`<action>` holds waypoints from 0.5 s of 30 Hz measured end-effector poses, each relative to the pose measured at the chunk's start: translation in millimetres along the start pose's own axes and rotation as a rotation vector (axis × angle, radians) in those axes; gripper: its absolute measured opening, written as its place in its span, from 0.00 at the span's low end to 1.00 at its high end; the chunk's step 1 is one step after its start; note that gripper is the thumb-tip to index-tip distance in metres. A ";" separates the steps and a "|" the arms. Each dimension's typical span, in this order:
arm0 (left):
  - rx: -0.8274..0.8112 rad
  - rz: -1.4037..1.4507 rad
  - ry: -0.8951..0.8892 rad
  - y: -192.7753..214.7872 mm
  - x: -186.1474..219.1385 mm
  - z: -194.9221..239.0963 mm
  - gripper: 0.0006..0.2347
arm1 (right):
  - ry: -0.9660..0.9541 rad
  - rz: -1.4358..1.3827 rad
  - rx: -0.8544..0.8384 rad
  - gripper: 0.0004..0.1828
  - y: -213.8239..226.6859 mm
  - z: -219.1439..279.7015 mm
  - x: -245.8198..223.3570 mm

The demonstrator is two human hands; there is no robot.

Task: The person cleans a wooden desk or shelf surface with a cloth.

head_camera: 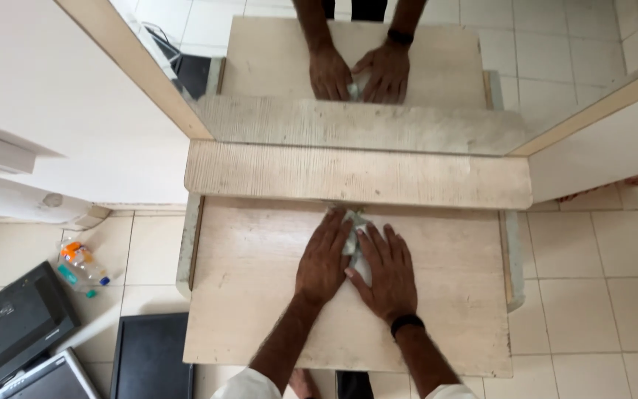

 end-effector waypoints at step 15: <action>-0.163 0.292 0.161 6.7 1.7 -18.4 0.37 | -0.160 -0.121 -0.131 0.34 -16.3 -4.0 20.0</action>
Point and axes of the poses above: each hand's wrist, its own z-axis away from the middle knuckle, its own y-axis out of the back of the hand, x = y × z, the point moved 7 cm from there along -z, towards the middle knuckle, and after that the axes turned 9 degrees about -x, right-handed, at the moved point
